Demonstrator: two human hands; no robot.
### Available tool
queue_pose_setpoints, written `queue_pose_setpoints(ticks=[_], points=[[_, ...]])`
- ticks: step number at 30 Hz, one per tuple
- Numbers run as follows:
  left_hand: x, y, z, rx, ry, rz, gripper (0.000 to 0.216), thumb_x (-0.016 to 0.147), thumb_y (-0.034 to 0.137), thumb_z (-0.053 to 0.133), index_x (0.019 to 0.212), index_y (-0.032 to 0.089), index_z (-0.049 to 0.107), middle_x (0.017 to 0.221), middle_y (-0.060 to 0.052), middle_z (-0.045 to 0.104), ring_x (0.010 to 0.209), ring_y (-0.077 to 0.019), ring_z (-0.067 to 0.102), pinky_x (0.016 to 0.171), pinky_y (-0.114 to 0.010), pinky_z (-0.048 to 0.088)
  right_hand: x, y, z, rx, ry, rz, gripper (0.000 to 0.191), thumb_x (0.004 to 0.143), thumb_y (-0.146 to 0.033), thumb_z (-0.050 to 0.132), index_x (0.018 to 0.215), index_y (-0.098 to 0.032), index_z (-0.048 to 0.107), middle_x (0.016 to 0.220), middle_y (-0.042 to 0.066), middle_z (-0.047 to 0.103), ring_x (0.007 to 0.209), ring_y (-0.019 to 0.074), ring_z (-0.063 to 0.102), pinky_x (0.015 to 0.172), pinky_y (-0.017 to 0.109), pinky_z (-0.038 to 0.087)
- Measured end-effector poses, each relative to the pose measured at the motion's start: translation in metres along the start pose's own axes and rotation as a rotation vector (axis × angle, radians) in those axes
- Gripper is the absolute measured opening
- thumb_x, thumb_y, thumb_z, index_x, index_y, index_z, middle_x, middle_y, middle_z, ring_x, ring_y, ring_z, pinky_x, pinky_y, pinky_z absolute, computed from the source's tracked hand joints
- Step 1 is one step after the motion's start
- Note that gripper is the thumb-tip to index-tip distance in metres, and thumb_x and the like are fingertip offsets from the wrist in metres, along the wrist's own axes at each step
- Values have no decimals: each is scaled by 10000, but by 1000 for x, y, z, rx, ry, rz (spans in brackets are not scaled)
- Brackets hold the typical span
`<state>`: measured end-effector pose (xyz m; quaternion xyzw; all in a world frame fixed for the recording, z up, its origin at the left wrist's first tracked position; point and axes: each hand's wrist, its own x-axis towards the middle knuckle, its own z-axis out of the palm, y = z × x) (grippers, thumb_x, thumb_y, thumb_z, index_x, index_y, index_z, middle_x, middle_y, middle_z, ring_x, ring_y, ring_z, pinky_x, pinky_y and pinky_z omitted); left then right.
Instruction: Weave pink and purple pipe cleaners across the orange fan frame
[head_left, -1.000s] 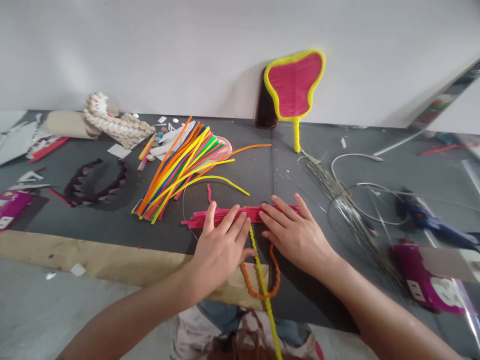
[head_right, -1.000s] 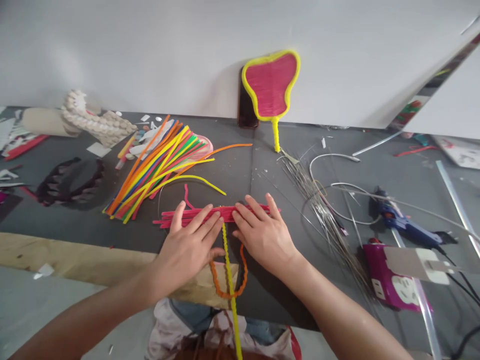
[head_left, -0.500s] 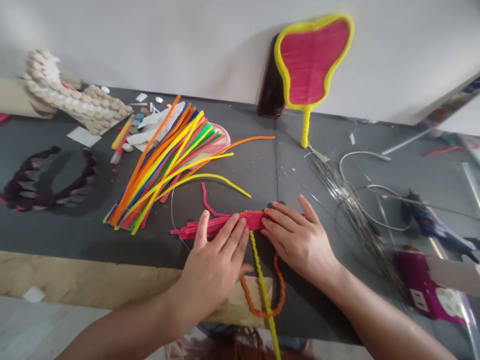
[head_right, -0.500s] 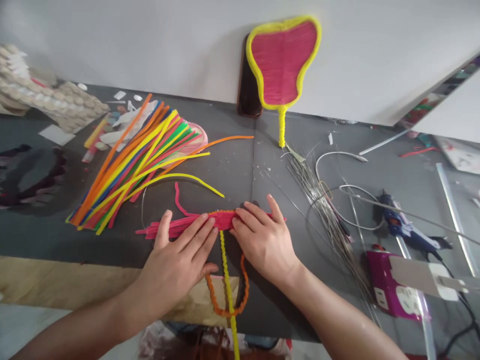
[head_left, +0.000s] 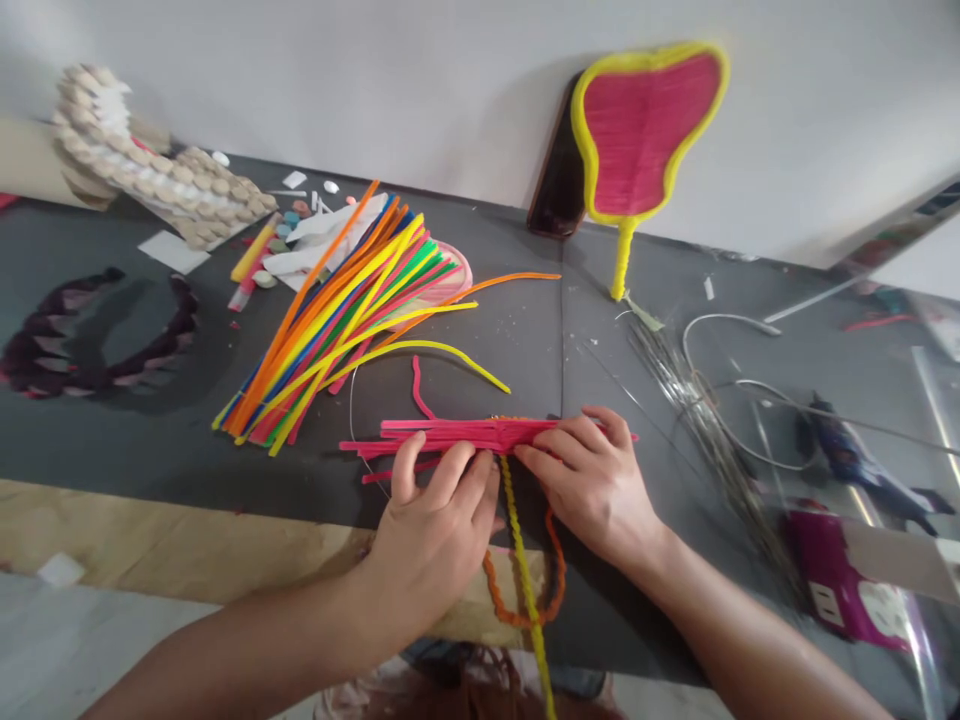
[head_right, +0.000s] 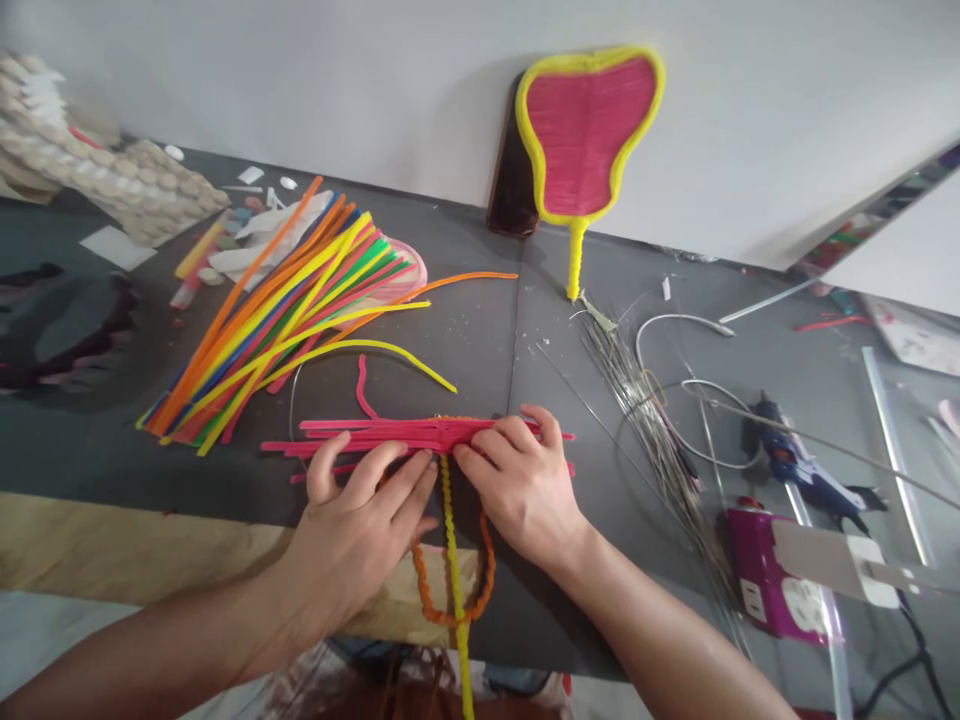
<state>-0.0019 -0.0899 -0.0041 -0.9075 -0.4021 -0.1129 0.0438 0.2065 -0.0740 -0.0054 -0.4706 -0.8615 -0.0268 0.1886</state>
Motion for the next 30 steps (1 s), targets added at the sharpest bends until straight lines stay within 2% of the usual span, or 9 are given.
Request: queue_pose_setpoints(ticks=[5, 10, 12, 15, 20, 22, 25, 27, 30], points=[[-2, 0, 1, 10, -16, 14, 289, 951, 293, 505, 1150, 196, 692, 1220, -54, 693, 1158, -260, 555, 1196, -606, 69, 1, 0, 1, -13, -12, 19, 229, 968, -188, 500, 980, -249, 721, 925, -7, 748, 848, 159, 582, 946, 400, 329], [-1, -2, 4, 11, -47, 79, 327, 966, 301, 479, 1217, 164, 638, 1427, -112, 546, 1387, -252, 396, 1203, -622, -53, 3, 0, 1, -31, 13, 31, 248, 964, -169, 490, 968, -252, 724, 943, 11, 743, 868, 176, 583, 895, 380, 372], [2, -3, 5, -8, -48, 70, 344, 967, 339, 479, 1201, 144, 639, 1417, -148, 548, 1399, -267, 393, 1202, -634, -24, 2, 1, 2, -38, 13, 35, 246, 958, -173, 498, 1033, -240, 723, 1080, 41, 729, 989, 210, 589, 902, 376, 405], [5, -5, 6, -30, -44, 63, 341, 958, 359, 501, 1174, 138, 644, 1359, -164, 596, 1351, -290, 462, 1202, -638, 49, 0, 7, 6, -16, -17, -11, 286, 964, -149, 475, 1134, -208, 698, 1255, 54, 677, 1192, 231, 559, 1008, 390, 412], [9, -7, 4, -48, -50, 83, 377, 940, 402, 539, 1184, 124, 617, 1326, -170, 619, 1304, -295, 513, 1195, -635, 105, -4, 14, 12, 14, -36, -48, 315, 969, -132, 446, 1149, -209, 693, 1239, 30, 691, 1205, 209, 593, 1077, 408, 390], [12, -8, 0, -81, -4, 101, 317, 949, 388, 527, 1118, 142, 636, 1279, -144, 654, 1280, -270, 537, 1199, -619, 104, -5, 16, 13, 7, -10, -47, 310, 968, -138, 451, 1143, -207, 697, 1225, 32, 699, 1177, 209, 613, 1059, 402, 396], [18, -13, -7, -157, 167, 92, 169, 957, 276, 505, 989, 201, 653, 1158, -49, 718, 1216, -203, 585, 1201, -544, 156, -5, 20, 12, -28, 40, -13, 285, 954, -149, 496, 1128, -228, 707, 1188, 25, 718, 1085, 198, 656, 997, 379, 410], [19, -24, -12, -159, 289, -12, 156, 937, 204, 503, 943, 231, 657, 1066, -10, 740, 1143, -181, 620, 1146, -478, 263, -4, 22, 12, -42, 73, 19, 257, 939, -161, 538, 1100, -241, 721, 1142, 22, 736, 1017, 183, 676, 939, 354, 419], [18, -49, -18, -48, 407, -295, 211, 908, 155, 484, 949, 249, 668, 977, -33, 736, 1035, -216, 628, 964, -435, 390, -3, 21, 12, -41, 114, 29, 215, 934, -192, 566, 1051, -246, 739, 1082, 24, 754, 949, 167, 681, 898, 338, 411]])
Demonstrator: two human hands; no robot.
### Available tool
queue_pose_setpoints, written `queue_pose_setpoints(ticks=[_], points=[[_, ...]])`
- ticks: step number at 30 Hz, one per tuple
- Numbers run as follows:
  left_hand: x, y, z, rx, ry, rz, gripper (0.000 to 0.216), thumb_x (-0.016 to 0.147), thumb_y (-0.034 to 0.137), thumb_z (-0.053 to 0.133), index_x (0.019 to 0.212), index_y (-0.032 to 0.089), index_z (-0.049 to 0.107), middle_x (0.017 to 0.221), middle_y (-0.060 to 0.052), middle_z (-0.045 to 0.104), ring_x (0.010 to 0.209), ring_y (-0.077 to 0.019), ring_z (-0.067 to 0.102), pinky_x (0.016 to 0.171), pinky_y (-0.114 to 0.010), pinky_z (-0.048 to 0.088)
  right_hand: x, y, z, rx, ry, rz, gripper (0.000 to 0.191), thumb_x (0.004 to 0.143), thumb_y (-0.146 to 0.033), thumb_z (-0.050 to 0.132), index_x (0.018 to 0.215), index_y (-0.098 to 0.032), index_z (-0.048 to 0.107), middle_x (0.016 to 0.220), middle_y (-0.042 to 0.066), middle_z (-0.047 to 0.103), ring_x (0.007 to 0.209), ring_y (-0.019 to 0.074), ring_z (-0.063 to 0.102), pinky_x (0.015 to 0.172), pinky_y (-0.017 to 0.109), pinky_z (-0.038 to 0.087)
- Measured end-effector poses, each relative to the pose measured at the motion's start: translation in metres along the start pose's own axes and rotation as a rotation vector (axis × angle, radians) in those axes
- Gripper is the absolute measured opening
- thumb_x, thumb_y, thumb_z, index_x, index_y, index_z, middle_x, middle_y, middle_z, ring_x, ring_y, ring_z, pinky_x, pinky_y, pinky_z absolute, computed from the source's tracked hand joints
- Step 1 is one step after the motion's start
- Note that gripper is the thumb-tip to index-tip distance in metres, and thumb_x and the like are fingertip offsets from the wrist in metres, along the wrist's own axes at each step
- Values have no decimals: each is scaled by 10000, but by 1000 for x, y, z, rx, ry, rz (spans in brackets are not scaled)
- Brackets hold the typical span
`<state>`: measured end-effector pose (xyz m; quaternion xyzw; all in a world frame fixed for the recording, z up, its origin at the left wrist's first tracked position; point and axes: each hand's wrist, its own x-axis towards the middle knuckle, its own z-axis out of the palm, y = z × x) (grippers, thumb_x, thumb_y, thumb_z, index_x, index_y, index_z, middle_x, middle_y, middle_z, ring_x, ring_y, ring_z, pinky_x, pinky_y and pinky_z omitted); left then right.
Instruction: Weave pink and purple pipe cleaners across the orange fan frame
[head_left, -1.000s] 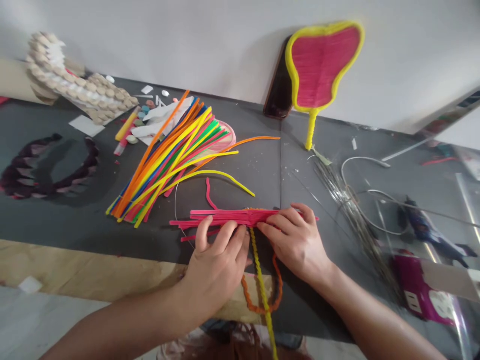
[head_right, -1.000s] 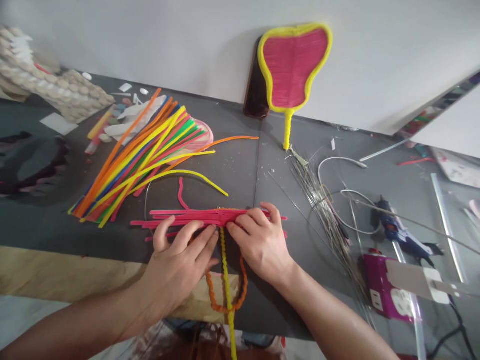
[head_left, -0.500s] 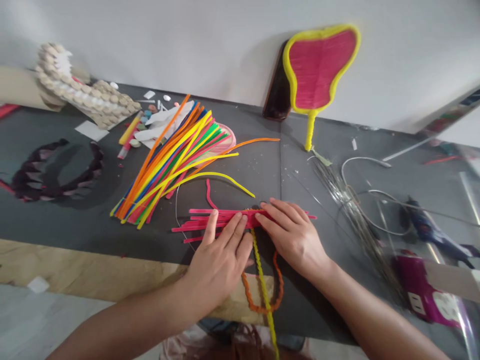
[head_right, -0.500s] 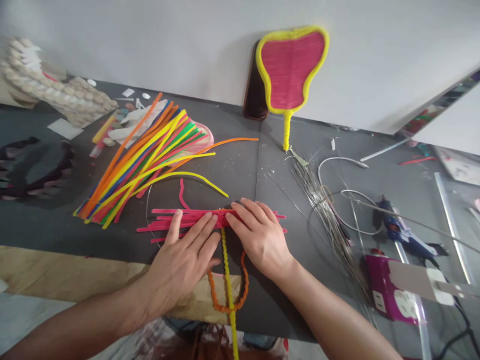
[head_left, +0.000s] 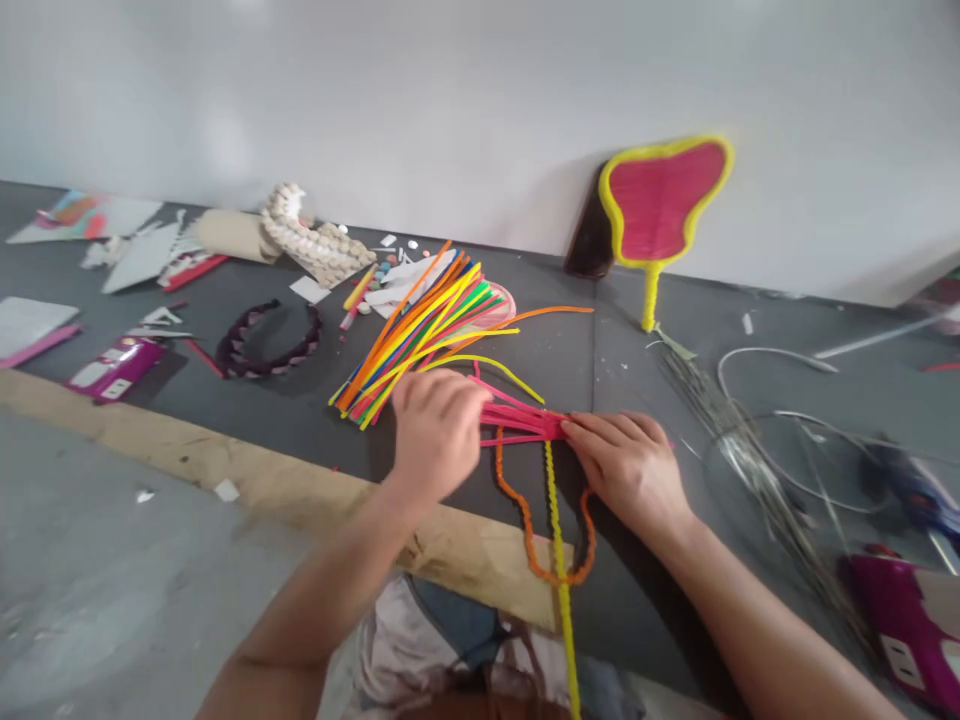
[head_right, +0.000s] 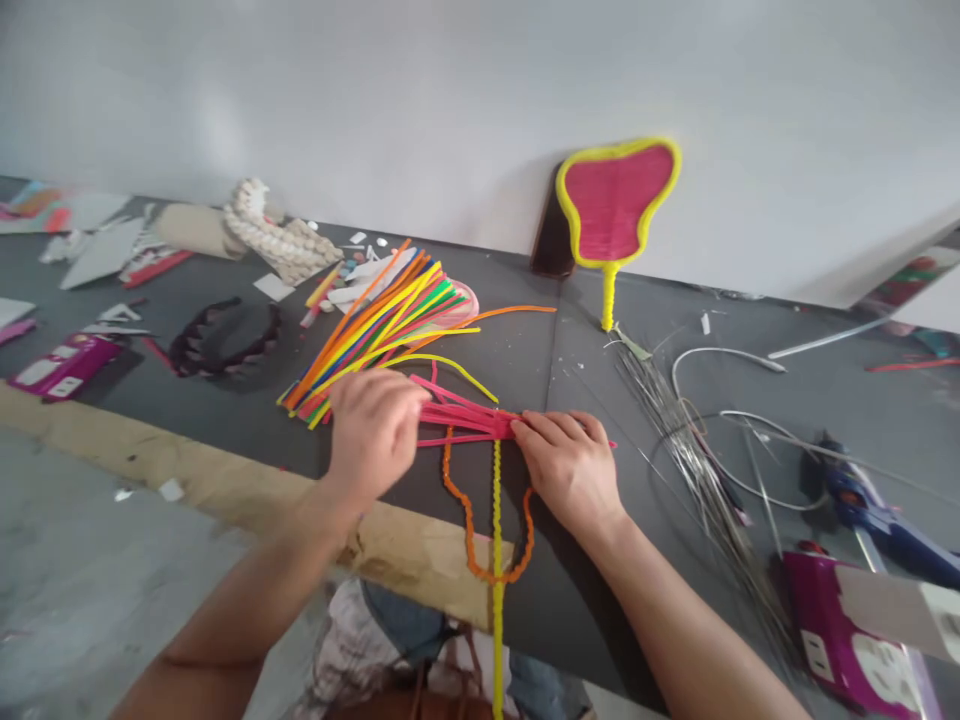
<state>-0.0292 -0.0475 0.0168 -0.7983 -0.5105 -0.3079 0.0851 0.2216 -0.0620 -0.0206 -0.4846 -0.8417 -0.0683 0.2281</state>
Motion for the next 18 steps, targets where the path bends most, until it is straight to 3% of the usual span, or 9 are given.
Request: queue_pose_setpoints(ticks=[2, 4, 6, 9, 14, 18], points=[[6, -18, -4, 134, 58, -164, 229, 901, 145, 472, 967, 235, 672, 964, -70, 718, 999, -257, 604, 884, -442, 405, 1, -3, 0, -1, 24, -7, 200, 942, -219, 567, 1035, -246, 742, 1076, 28, 754, 940, 171, 674, 917, 353, 394], [16, -32, -7, 215, 51, -226, 221, 912, 180, 467, 974, 217, 676, 1002, -94, 705, 1009, -286, 579, 858, -441, 411, 1, -5, -2, -2, 56, -10, 190, 945, -240, 569, 1022, -247, 741, 1094, 33, 747, 968, 186, 660, 949, 377, 374], [31, -41, -6, 226, -60, -221, 259, 935, 204, 432, 1024, 204, 675, 1041, -101, 691, 1024, -280, 569, 869, -412, 425, 1, -7, -4, 1, 85, -10, 183, 939, -247, 574, 1014, -250, 741, 1122, 44, 735, 1016, 204, 636, 985, 405, 354], [60, -46, 4, 257, -334, -268, 337, 957, 196, 364, 1106, 183, 666, 1129, -124, 659, 1101, -262, 554, 892, -369, 436, -2, -8, -7, 12, 105, -21, 186, 928, -242, 576, 1017, -256, 738, 1154, 58, 721, 1071, 221, 604, 1025, 440, 330], [88, -55, 26, 271, -470, -333, 165, 831, 201, 577, 839, 143, 731, 990, -155, 697, 1016, -295, 602, 779, -353, 460, -10, -5, -9, 49, 98, -31, 204, 936, -244, 550, 1013, -258, 737, 1176, 63, 711, 1096, 222, 587, 1038, 459, 335], [88, -60, 26, 229, -449, -396, 162, 816, 211, 587, 787, 151, 734, 882, -140, 719, 904, -285, 640, 747, -360, 458, -11, -4, -9, 76, 120, -17, 200, 935, -241, 550, 992, -261, 741, 1179, 60, 711, 1094, 219, 590, 1040, 467, 344]])
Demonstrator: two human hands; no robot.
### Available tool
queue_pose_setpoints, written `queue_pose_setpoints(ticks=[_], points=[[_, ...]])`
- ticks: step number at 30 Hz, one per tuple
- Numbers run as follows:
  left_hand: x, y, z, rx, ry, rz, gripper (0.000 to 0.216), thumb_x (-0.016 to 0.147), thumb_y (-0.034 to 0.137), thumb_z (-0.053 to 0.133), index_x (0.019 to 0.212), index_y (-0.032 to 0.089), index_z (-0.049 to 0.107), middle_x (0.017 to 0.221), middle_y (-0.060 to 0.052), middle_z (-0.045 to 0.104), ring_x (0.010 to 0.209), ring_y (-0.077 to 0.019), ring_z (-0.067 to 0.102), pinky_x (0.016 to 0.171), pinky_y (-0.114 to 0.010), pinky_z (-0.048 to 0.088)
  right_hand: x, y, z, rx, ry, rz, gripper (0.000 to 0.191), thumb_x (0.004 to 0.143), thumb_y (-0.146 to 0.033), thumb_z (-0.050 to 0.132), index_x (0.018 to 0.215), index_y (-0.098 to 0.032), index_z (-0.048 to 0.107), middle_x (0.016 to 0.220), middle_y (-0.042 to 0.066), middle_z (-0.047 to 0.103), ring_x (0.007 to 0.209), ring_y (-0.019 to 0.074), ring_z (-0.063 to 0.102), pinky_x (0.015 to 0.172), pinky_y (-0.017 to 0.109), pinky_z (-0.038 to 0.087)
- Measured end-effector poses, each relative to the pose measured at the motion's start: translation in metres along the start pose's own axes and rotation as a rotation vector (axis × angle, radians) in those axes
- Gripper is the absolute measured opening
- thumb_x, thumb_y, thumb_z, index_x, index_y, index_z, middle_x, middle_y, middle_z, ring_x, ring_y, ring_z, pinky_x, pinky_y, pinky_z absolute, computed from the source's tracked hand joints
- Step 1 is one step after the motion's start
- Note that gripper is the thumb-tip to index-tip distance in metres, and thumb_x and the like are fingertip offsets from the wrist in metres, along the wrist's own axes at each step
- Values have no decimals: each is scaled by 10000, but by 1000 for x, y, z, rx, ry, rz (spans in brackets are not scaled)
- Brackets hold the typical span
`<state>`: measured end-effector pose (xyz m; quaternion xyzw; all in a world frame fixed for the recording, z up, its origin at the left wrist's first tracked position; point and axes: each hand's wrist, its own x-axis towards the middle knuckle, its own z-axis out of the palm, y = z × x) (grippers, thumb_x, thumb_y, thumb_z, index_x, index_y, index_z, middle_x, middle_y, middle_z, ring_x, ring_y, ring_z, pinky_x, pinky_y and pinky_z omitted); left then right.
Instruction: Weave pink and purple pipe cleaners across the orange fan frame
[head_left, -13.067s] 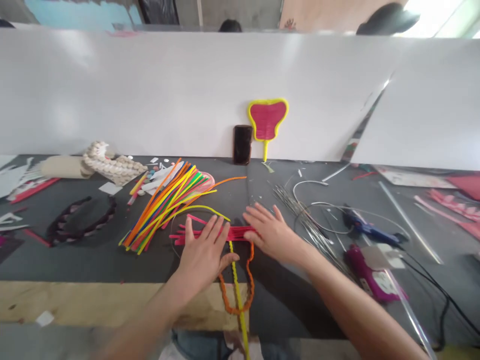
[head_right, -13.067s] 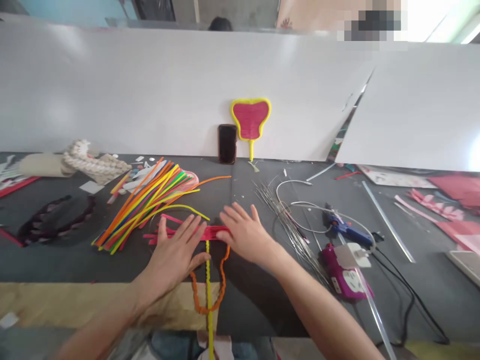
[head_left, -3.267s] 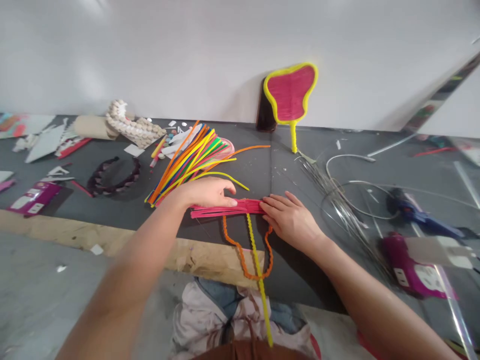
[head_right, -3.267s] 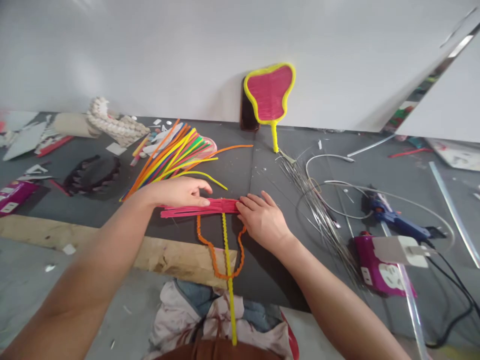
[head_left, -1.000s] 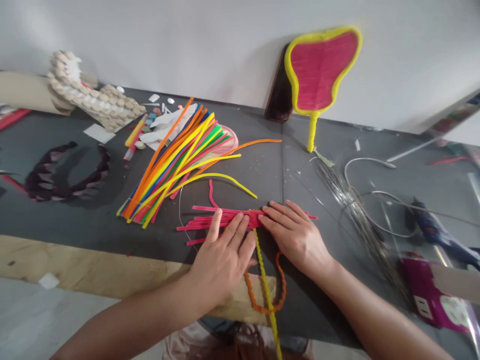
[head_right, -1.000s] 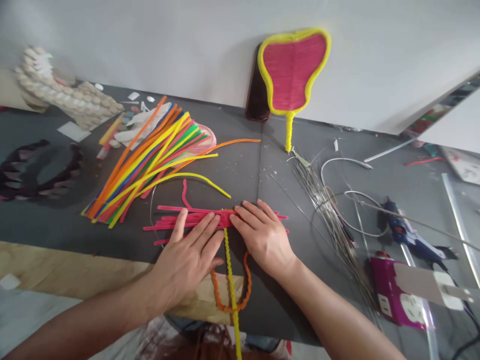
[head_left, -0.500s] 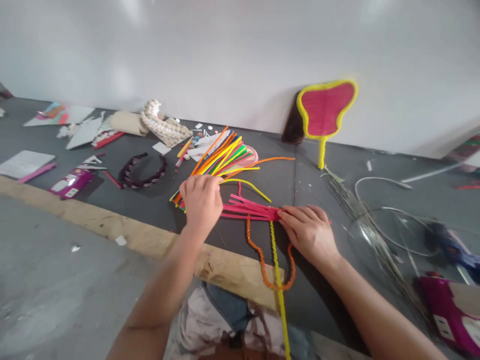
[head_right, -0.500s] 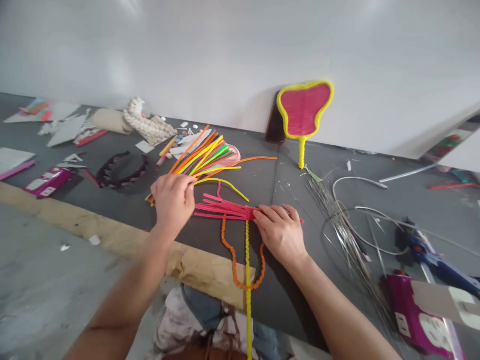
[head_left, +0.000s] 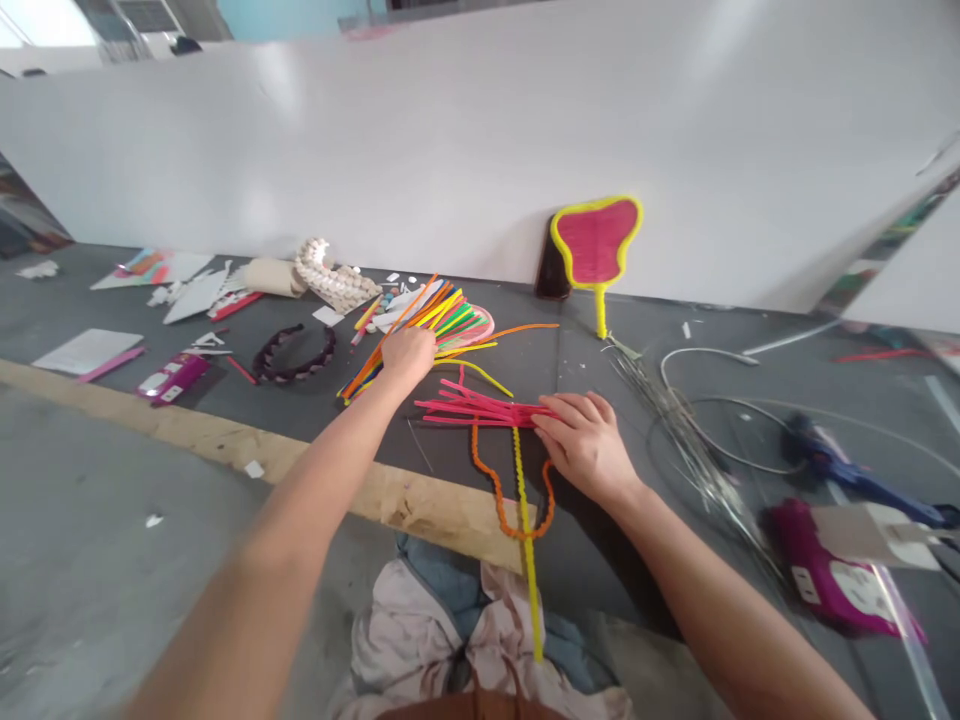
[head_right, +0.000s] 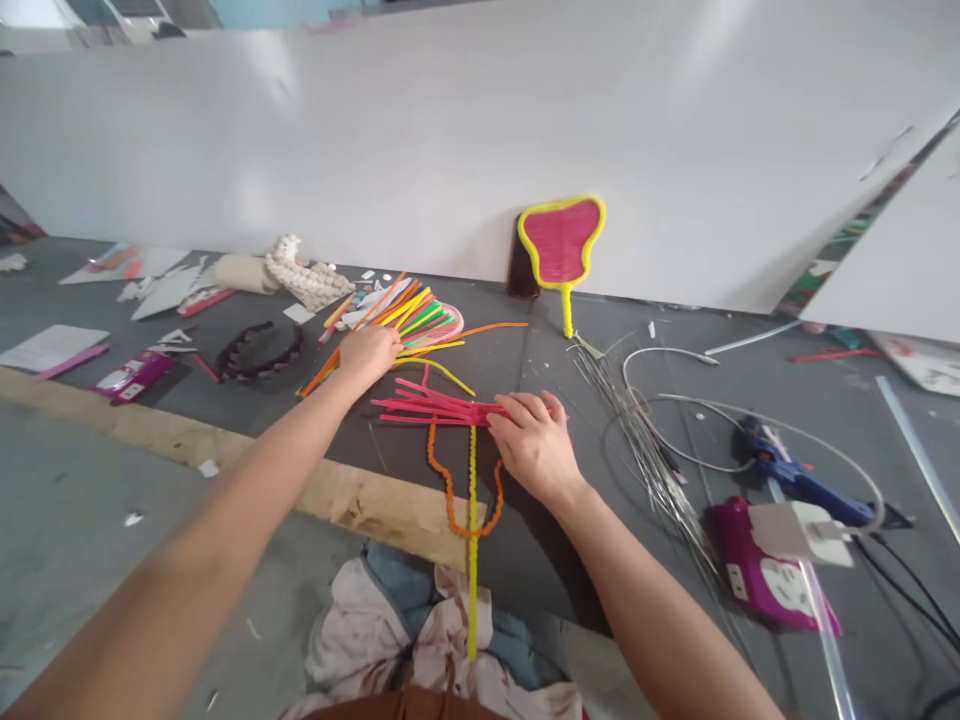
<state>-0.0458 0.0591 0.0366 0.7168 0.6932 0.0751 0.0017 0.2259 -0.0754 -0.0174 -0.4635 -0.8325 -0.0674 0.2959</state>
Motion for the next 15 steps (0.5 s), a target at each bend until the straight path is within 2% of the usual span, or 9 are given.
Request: queue_pose_setpoints(ticks=[4, 6, 8, 10, 11, 12, 14, 15], points=[[0, -6, -15, -135, 104, -28, 197, 855, 259, 541, 816, 171, 713, 865, -91, 728, 837, -233, 647, 736, -331, 466, 4, 2, -3, 93, 35, 38, 208, 938, -233, 536, 978, -241, 740, 1165, 71, 715, 1084, 223, 610, 997, 457, 412], [5, -10, -26, -211, 177, -29, 252, 918, 252, 440, 899, 172, 678, 918, -68, 727, 840, -180, 645, 752, -286, 474, 7, 7, -8, 208, 83, 83, 225, 942, -235, 515, 997, -228, 732, 1148, 85, 718, 1077, 222, 623, 957, 433, 467], [9, -12, -38, -360, 334, -1, 296, 963, 239, 343, 945, 170, 629, 929, -56, 713, 832, -140, 641, 755, -248, 480, 11, 13, -17, 337, 177, 166, 235, 945, -249, 500, 1033, -219, 716, 1124, 93, 720, 1067, 221, 637, 934, 420, 504], [9, -10, -54, -546, 592, 66, 239, 964, 262, 383, 893, 181, 597, 874, -42, 686, 812, -133, 631, 748, -239, 485, 17, 18, -29, 434, 288, 274, 237, 946, -271, 501, 1072, -216, 693, 1089, 87, 724, 1004, 214, 663, 905, 415, 532], [6, -5, -62, -610, 736, 108, 180, 939, 279, 460, 844, 193, 586, 840, -30, 669, 801, -138, 622, 747, -245, 486, 21, 18, -37, 468, 338, 323, 236, 945, -284, 507, 1087, -214, 683, 1067, 80, 725, 953, 205, 675, 877, 406, 547], [1, 2, -71, -626, 828, 159, 145, 904, 295, 541, 799, 204, 581, 821, -21, 657, 803, -144, 613, 761, -254, 487, 27, 18, -45, 495, 373, 359, 237, 946, -298, 514, 1098, -211, 674, 1047, 74, 725, 900, 195, 681, 845, 393, 561], [-15, 25, -87, -682, 900, 253, 165, 890, 319, 588, 764, 212, 584, 758, -5, 641, 764, -144, 601, 781, -273, 490, 41, 12, -62, 548, 418, 360, 240, 950, -320, 525, 1111, -206, 662, 1024, 68, 722, 874, 185, 686, 815, 375, 576], [-25, 40, -92, -734, 858, 305, 172, 895, 333, 592, 774, 211, 589, 745, 2, 640, 750, -138, 601, 777, -275, 495, 49, 7, -70, 575, 435, 331, 250, 957, -321, 518, 1138, -209, 649, 1051, 69, 716, 931, 189, 685, 850, 381, 573]])
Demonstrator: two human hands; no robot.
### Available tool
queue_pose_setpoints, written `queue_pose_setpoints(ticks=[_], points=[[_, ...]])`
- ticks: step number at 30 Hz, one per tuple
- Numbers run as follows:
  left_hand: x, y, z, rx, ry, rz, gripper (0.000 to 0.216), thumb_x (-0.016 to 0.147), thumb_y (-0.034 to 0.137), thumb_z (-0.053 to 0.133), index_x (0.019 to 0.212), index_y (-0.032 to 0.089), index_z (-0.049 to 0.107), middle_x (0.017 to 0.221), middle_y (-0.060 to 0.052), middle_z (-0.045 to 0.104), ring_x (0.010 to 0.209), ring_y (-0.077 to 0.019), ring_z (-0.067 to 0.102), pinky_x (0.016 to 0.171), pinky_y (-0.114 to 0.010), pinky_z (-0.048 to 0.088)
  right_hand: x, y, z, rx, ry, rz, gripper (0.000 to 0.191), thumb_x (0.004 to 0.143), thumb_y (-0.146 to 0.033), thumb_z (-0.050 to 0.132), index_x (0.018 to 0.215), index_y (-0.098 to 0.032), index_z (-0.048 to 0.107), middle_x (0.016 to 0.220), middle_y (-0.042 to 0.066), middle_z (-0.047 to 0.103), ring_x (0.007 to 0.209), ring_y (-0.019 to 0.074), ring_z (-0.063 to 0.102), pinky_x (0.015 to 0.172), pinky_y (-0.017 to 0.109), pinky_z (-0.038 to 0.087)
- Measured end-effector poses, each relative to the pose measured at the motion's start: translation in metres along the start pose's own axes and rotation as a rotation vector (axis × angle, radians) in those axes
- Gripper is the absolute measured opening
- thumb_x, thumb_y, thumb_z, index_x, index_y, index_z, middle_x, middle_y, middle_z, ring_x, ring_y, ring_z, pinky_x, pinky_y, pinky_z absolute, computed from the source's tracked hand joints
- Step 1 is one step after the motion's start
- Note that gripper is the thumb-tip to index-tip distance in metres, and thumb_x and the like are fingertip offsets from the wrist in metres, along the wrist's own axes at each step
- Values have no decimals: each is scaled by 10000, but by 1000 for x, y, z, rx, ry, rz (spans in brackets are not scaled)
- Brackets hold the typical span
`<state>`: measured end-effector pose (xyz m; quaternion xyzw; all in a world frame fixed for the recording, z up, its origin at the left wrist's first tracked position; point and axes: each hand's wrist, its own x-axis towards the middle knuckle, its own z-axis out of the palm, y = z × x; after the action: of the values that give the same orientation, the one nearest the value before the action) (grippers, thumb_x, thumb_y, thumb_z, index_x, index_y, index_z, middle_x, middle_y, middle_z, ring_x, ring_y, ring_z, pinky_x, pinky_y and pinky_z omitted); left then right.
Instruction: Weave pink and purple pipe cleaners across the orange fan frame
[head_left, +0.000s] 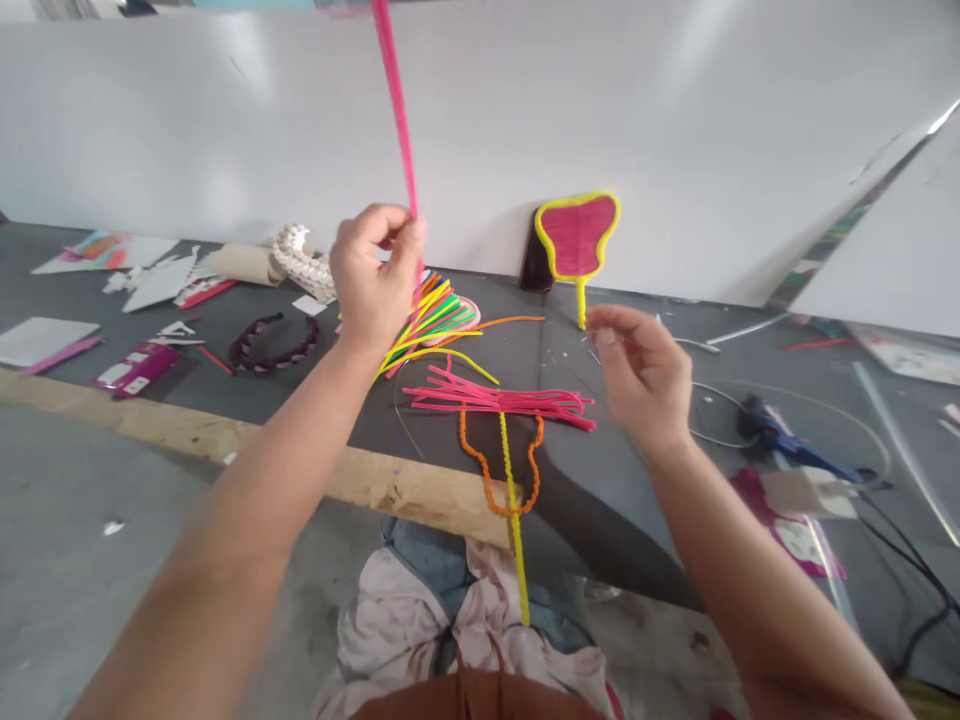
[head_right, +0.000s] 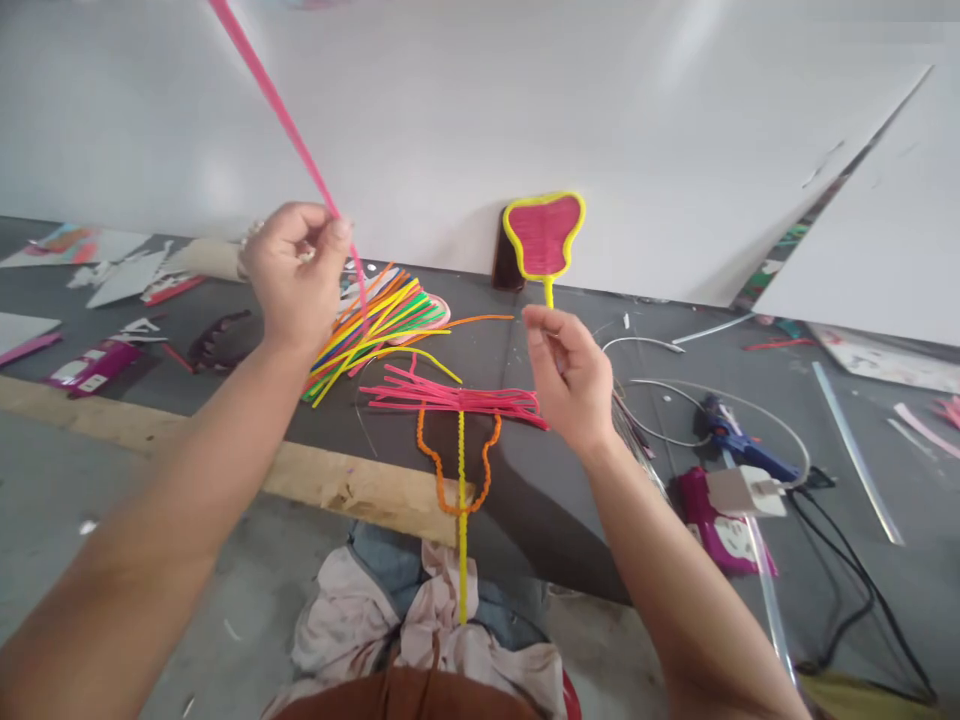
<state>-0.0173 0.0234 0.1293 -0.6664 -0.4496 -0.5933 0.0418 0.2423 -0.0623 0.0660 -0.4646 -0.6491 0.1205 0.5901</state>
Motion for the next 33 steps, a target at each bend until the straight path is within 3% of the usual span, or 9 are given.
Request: queue_pose_setpoints(ticks=[3, 5, 7, 10, 15, 18, 22, 27, 33], points=[[-20, 51, 12, -262, -220, -99, 234, 940, 385, 530, 820, 199, 607, 745, 14, 654, 719, -119, 621, 709, -258, 510, 17, -26, 6, 65, -60, -118, 335, 967, -347, 509, 1280, -244, 573, 1230, 69, 658, 1108, 212, 646, 942, 420, 551], [-38, 72, 22, -503, -367, -169, 229, 934, 382, 545, 846, 187, 628, 765, 7, 680, 743, -119, 649, 698, -243, 518, 21, -36, 11, 81, -108, -134, 383, 963, -356, 519, 1334, -266, 536, 1268, 62, 640, 1105, 212, 647, 941, 422, 557], [-54, 79, 29, -670, -468, -212, 180, 909, 329, 593, 828, 178, 650, 789, -3, 708, 760, -120, 662, 707, -233, 520, 19, -38, 13, 80, -125, -88, 370, 958, -350, 525, 1318, -273, 557, 1194, 50, 679, 978, 188, 686, 864, 385, 589], [-73, 68, 34, -712, -580, -234, 124, 886, 273, 618, 850, 177, 688, 845, -16, 734, 790, -124, 666, 732, -232, 515, 9, -30, 7, 6, -155, 34, 281, 951, -335, 522, 1177, -241, 661, 1016, 32, 732, 780, 153, 695, 723, 324, 600], [-95, 24, 29, -358, -705, -177, 148, 890, 273, 592, 856, 195, 713, 814, -15, 733, 748, -149, 626, 685, -271, 469, -16, -4, -24, -220, -299, 106, 265, 938, -352, 541, 1099, -231, 713, 849, 28, 744, 734, 158, 684, 641, 272, 538], [-113, 1, 23, 1, -746, 54, 190, 906, 260, 566, 815, 212, 726, 803, -24, 727, 823, -193, 576, 795, -352, 422, -34, 11, -46, -428, -473, 41, 234, 941, -309, 524, 1011, -242, 737, 872, 26, 742, 765, 160, 676, 659, 263, 502], [-136, -10, 18, 225, -811, 293, 233, 903, 241, 567, 720, 225, 712, 773, -38, 679, 900, -235, 495, 839, -442, 331, -52, 23, -62, -797, -597, -83, 266, 956, -303, 491, 911, -236, 745, 782, 26, 714, 737, 181, 641, 593, 282, 415], [-150, -9, 17, 335, -795, 429, 193, 843, 206, 637, 652, 197, 664, 830, -53, 657, 947, -254, 460, 849, -488, 278, -54, 26, -39, -921, -650, -180, 279, 974, -277, 476, 883, -231, 736, 810, 30, 704, 742, 178, 582, 617, 297, 364], [-151, -9, 17, 358, -824, 382, 69, 829, 275, 691, 797, 214, 697, 868, -47, 670, 960, -264, 475, 870, -495, 282, -52, 30, 9, -832, -711, -216, 203, 948, -248, 542, 885, -232, 735, 864, 31, 710, 832, 189, 560, 703, 306, 346]])
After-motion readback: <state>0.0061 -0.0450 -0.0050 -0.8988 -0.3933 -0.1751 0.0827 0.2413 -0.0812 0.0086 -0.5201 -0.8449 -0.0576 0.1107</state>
